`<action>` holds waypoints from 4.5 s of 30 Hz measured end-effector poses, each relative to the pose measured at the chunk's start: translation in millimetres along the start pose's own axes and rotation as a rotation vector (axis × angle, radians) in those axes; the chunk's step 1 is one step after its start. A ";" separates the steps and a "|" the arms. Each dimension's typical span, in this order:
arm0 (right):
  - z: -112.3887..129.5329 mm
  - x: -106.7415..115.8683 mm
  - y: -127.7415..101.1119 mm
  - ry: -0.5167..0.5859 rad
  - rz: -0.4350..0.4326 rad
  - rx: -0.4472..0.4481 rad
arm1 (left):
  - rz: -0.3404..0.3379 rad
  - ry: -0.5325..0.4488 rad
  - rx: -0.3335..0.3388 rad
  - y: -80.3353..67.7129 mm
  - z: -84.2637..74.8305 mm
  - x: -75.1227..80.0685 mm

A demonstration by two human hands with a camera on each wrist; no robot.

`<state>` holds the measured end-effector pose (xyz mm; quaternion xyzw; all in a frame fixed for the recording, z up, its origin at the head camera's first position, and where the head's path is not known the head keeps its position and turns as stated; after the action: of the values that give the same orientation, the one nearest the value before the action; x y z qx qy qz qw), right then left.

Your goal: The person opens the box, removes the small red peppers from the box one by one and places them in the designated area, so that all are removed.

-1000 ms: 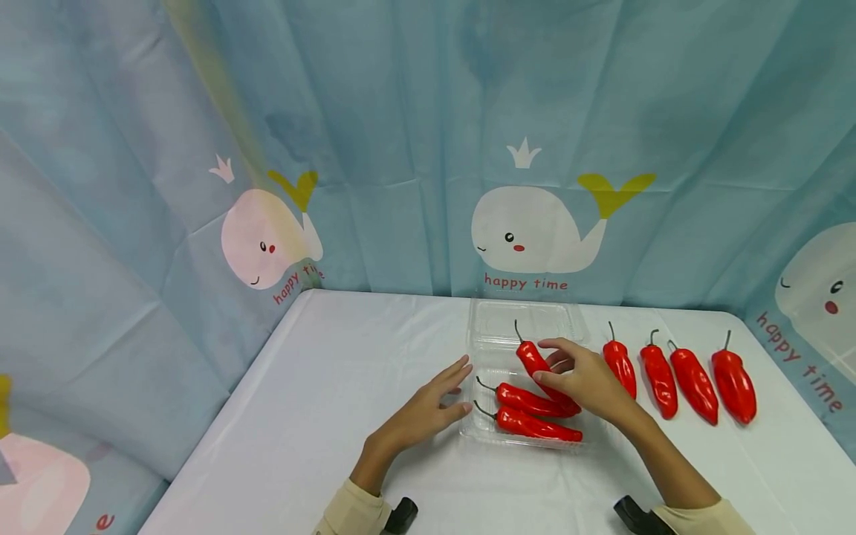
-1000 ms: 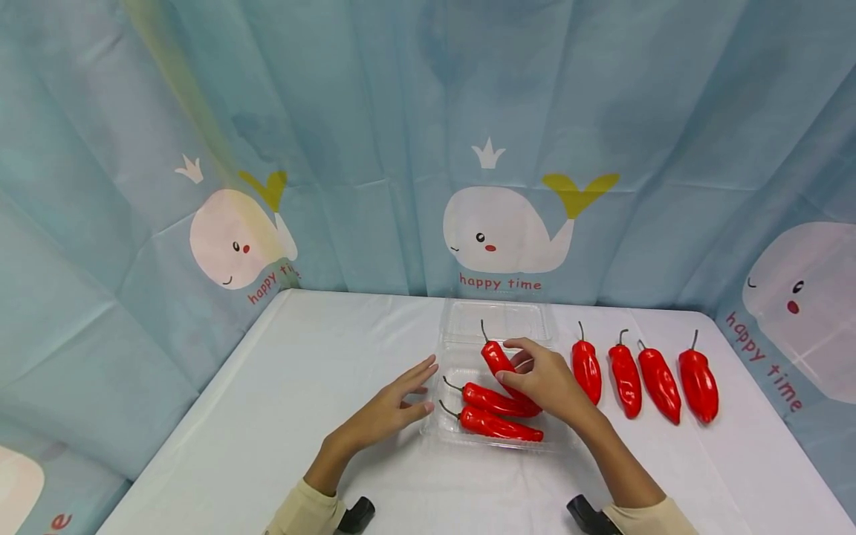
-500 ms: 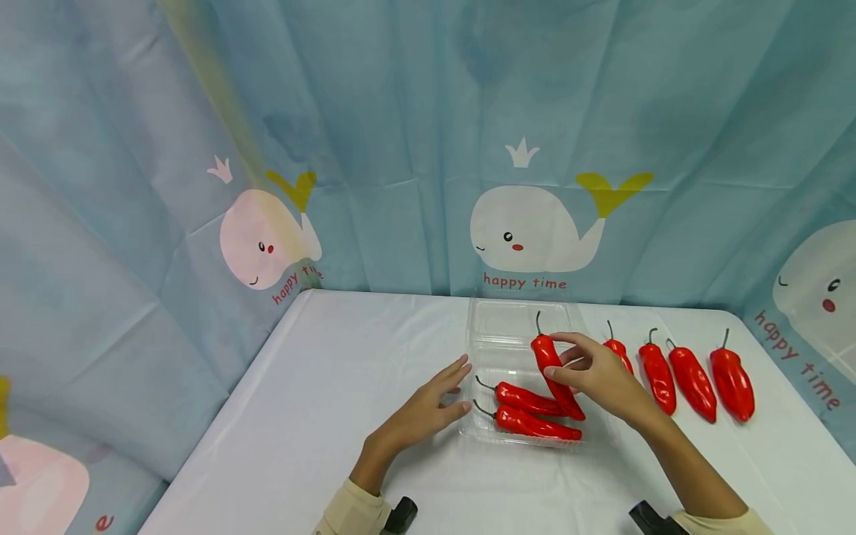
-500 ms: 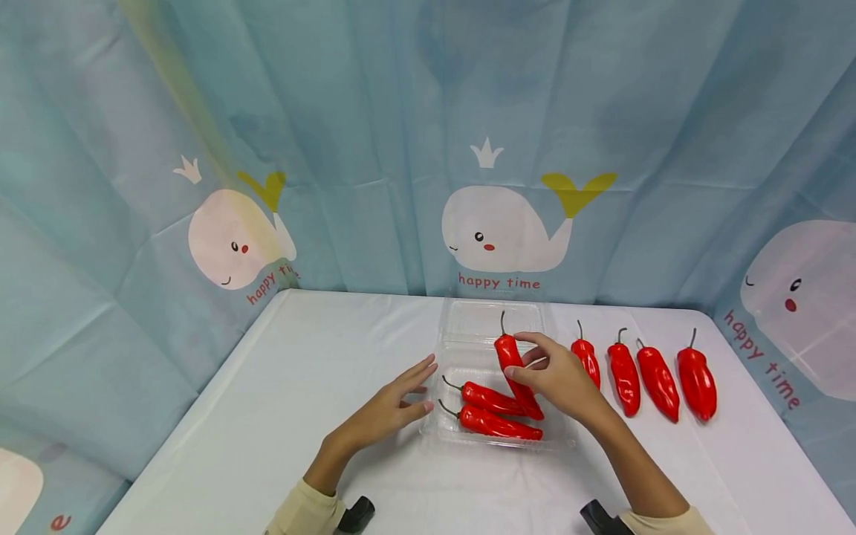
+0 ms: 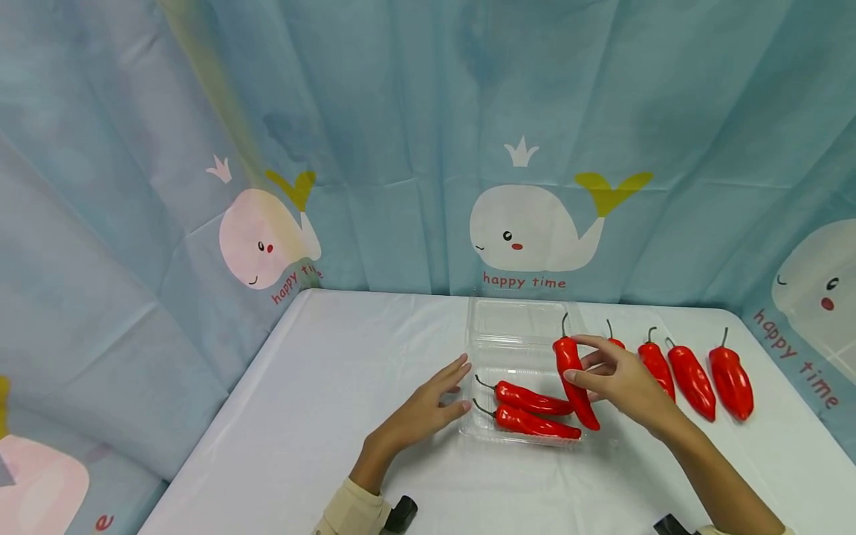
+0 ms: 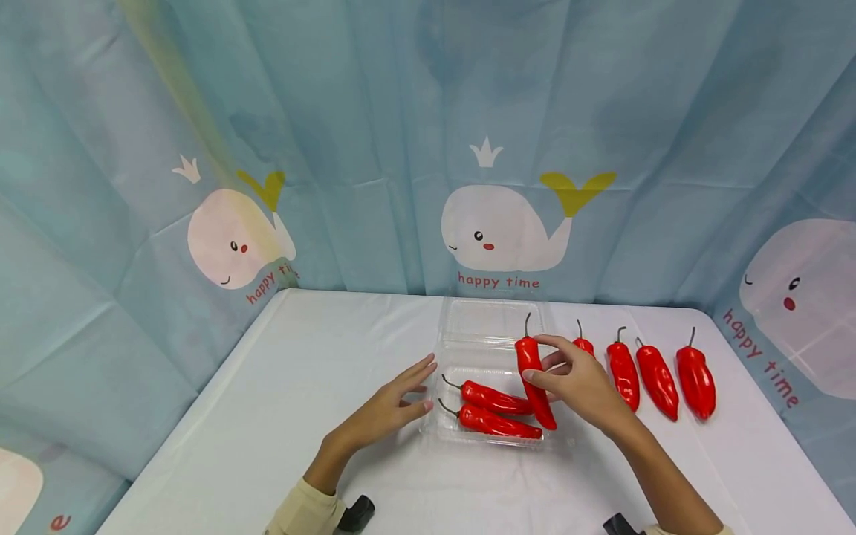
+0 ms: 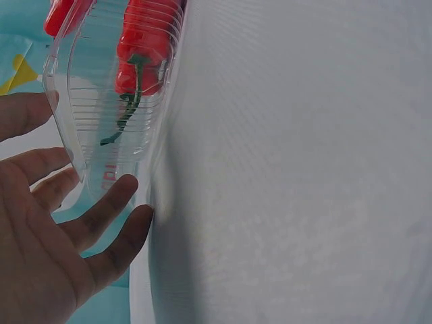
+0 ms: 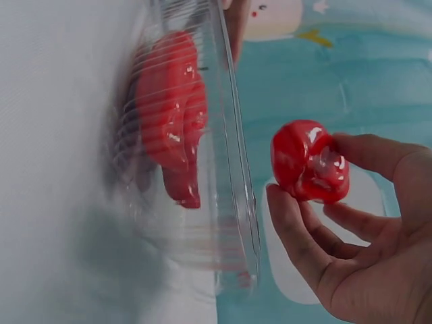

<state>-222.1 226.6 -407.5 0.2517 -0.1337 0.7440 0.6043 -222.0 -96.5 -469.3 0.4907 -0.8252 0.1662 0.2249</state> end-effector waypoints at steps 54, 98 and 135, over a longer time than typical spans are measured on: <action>-81.7 39.9 -61.7 -0.044 0.029 -0.366 | -0.010 0.021 0.015 1.1 0.3 -1.0; -90.7 26.5 -65.7 -0.202 0.101 -0.399 | -0.003 -0.004 0.014 1.1 -0.6 -0.8; -51.5 40.5 -61.2 -0.256 -0.104 -0.138 | -0.002 -0.008 0.020 0.6 -0.9 -1.5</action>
<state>-179.7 300.6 -435.4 0.3091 -0.2471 0.6627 0.6358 -221.7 -94.7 -469.4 0.4945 -0.8239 0.1722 0.2169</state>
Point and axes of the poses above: each hand's wrist, its own y-axis towards the middle knuckle, its own x-axis out of the back of the hand, z = x × y, the point moved 4 cm from there along y, towards the middle knuckle, and after that the axes turned 7 degrees about x, right-handed, at the moved point
